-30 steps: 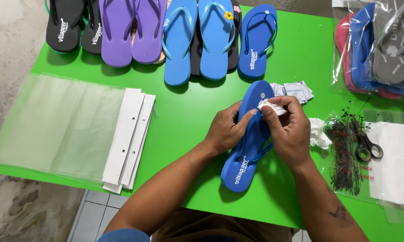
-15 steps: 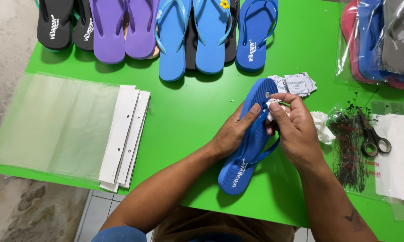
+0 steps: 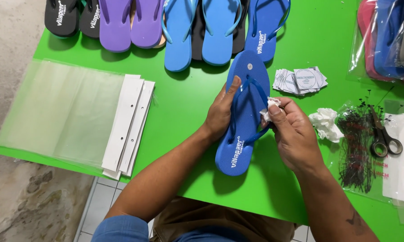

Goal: The person cleans a pair of gray flip-flops with a tissue, inserts a zip tie, places them into a plastic bag with a cardboard insert, and seals the package. The person then cleans a pair of blue flip-flops with a tissue.

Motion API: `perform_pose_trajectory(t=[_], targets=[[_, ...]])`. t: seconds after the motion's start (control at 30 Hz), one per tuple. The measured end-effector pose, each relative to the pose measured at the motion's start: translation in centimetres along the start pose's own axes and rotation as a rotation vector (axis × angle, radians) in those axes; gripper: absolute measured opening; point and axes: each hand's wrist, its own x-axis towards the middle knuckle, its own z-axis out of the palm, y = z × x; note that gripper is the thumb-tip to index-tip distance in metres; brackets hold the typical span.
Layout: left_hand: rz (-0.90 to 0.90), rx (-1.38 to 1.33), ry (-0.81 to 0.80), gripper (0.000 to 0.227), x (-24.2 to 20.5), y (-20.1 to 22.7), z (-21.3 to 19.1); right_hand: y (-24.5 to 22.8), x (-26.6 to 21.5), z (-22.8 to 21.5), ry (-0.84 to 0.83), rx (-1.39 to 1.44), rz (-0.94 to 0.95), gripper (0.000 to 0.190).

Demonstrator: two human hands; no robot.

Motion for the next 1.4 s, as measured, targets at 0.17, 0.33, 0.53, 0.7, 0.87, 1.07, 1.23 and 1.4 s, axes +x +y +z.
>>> perform_pose_trajectory(t=[0.17, 0.33, 0.53, 0.7, 0.87, 1.07, 1.23, 1.4], targets=[[0.084, -0.044, 0.018, 0.029, -0.1, 1.2, 0.7, -1.0, -0.5, 1.7, -0.022, -0.08, -0.02, 0.028], [0.173, -0.04, 0.054, 0.025, -0.2, 0.2, 0.8, -1.0, -0.6, 1.7, 0.033, -0.294, -0.118, 0.026], [0.248, 0.098, 0.326, 0.042, -0.7, -1.2, 1.8, -1.5, -1.2, 2.9, 0.13, -0.523, -0.396, 0.031], [0.239, 0.126, 0.361, 0.046, 0.2, -2.2, -0.3, -0.2, -1.1, 2.8, 0.044, -0.653, -0.465, 0.025], [0.227, 0.157, 0.385, 0.049, 1.6, -3.2, -2.3, 0.7, -0.7, 1.8, 0.057, -0.749, -0.539, 0.02], [0.198, 0.126, 0.348, 0.048, 1.6, -3.4, -1.8, 0.7, -0.2, 0.7, 0.104, -0.759, -0.563, 0.017], [0.175, 0.115, 0.207, 0.041, 1.1, -3.8, -1.5, 0.8, 0.2, -0.3, 0.136, -0.743, -0.579, 0.017], [0.174, 0.18, -0.048, 0.043, 2.1, -5.7, -3.2, -0.6, -0.3, 0.1, 0.221, -0.544, -0.543, 0.022]])
